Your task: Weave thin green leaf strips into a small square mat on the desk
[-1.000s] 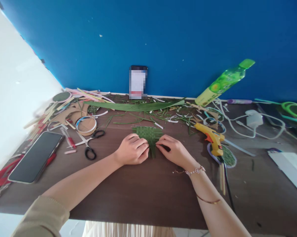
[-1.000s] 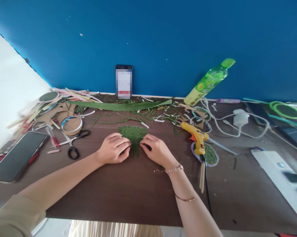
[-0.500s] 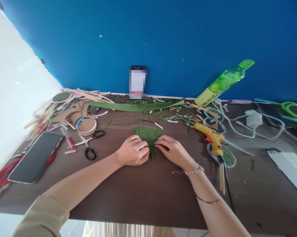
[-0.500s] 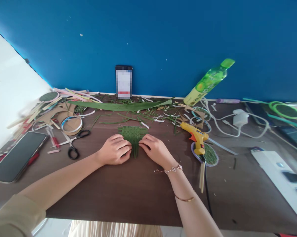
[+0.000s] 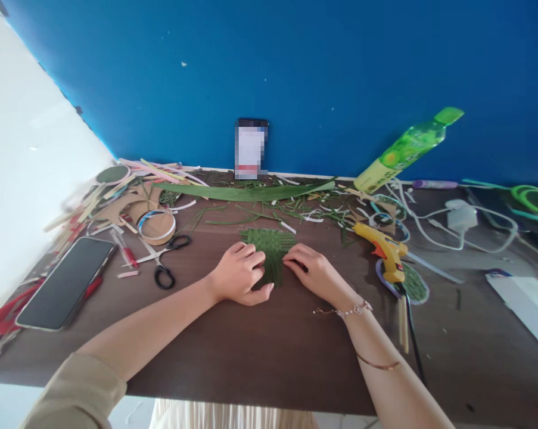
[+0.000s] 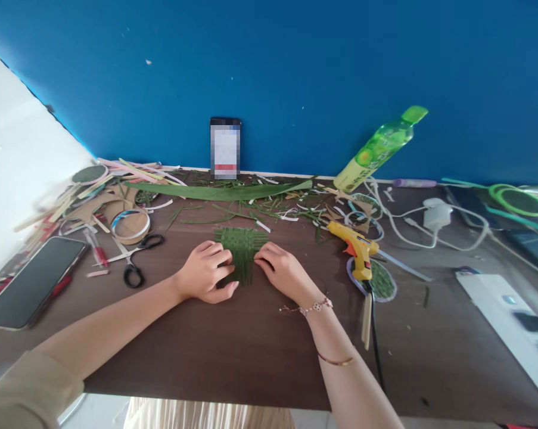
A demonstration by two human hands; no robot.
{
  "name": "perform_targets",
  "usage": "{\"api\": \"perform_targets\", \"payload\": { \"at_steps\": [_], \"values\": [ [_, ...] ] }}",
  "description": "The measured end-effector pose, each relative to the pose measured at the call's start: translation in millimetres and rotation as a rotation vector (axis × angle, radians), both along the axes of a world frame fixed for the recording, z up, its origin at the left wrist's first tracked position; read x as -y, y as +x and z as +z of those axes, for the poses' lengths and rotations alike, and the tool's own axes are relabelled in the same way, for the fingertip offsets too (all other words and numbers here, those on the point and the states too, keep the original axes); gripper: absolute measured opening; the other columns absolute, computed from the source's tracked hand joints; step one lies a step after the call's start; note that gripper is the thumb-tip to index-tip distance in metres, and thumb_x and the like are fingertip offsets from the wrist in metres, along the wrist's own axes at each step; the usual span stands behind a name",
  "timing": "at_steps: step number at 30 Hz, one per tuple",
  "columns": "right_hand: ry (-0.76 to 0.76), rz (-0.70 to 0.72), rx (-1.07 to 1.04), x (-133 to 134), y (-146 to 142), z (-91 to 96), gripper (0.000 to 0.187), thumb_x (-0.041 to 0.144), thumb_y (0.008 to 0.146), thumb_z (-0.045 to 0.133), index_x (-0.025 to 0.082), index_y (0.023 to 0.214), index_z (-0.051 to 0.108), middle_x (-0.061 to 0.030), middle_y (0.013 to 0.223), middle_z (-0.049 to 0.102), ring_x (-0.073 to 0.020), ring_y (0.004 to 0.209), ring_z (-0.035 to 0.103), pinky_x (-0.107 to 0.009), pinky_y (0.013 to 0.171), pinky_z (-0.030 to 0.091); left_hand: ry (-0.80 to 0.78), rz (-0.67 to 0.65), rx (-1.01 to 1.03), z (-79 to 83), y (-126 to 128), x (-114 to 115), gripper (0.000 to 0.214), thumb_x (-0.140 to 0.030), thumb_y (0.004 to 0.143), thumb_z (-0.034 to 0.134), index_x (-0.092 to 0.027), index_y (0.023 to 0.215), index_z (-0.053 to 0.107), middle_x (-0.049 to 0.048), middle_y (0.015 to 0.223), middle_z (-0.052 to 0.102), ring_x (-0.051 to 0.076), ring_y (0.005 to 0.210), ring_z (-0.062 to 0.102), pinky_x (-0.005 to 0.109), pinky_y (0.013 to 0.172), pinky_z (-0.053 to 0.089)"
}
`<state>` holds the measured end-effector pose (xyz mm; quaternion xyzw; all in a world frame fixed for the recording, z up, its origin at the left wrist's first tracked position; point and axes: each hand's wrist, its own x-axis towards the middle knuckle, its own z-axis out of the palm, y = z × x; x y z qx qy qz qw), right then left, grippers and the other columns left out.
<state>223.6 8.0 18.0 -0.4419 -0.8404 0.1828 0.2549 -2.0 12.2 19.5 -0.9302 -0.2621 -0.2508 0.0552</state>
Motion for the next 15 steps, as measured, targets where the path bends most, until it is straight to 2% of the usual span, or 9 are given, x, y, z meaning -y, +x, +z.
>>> {"api": "perform_targets", "payload": {
  "at_steps": [15],
  "values": [
    [0.008, -0.007, 0.036, 0.8, -1.0, 0.4, 0.015, 0.017, 0.090, 0.045, 0.020, 0.084, 0.058, -0.0060, 0.085, 0.061, -0.0177, 0.080, 0.059, -0.031, 0.072, 0.049, 0.027, -0.005, -0.054, -1.7, 1.7, -0.9, 0.036, -0.044, 0.081, 0.050, -0.016, 0.065, 0.066, 0.0052, 0.070, 0.056, 0.018, 0.072, 0.048, 0.035, 0.070, 0.034]
  ]
}}
